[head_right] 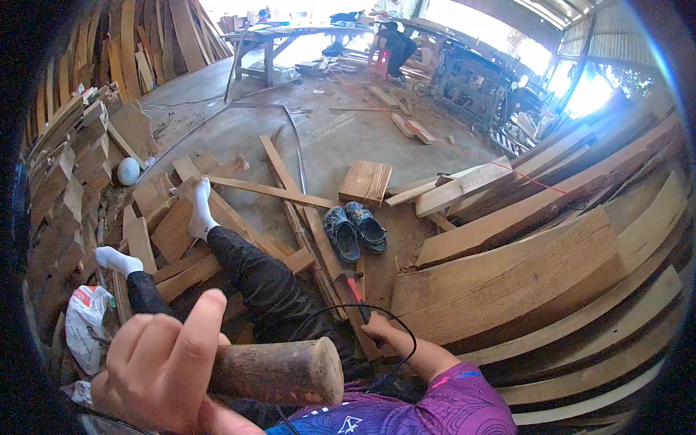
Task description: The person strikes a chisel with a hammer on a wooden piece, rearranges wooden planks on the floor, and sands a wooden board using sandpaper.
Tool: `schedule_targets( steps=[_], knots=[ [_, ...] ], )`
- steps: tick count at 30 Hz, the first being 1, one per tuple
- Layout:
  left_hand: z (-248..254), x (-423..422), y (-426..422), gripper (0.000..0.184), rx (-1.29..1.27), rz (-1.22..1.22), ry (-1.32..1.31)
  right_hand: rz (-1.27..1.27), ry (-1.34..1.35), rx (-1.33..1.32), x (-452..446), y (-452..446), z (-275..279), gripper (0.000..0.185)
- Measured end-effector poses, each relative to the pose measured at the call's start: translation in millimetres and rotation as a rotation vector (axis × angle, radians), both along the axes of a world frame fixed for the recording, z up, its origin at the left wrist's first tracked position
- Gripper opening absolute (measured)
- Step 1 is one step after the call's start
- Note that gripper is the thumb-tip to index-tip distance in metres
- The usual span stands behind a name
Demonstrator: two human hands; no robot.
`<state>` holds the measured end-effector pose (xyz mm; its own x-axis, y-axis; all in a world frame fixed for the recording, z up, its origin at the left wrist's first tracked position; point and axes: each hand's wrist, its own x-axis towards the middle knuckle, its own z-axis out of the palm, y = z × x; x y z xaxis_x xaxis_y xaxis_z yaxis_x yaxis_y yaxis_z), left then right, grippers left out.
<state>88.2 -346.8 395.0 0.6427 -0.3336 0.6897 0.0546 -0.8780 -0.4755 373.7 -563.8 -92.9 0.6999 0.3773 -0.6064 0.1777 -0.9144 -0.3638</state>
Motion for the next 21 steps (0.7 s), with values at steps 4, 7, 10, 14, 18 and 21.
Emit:
schedule_targets(
  steps=[4,7,10,14,18,21],
  knots=[
    [4,14,-22,0.028,-0.074,0.127,-0.123,0.048,0.039,-0.012,7,-14,-21,0.062],
    [8,19,-37,0.026,-0.129,0.193,-0.135,0.07,0.018,0.038,16,-23,-41,0.057],
    [9,22,-52,0.027,-0.193,0.258,-0.138,0.086,0.008,0.076,13,-35,-62,0.052],
    [10,22,-70,0.03,-0.28,0.344,-0.117,-0.013,0.031,0.091,-15,-42,-44,0.045],
    [23,32,-76,0.036,-0.339,0.4,-0.178,-0.03,-0.026,0.129,-15,-37,-22,0.043],
    [8,36,1,0.048,-0.09,-0.158,0.117,-0.033,0.134,0.181,-4,-41,-32,0.049]
  ],
)
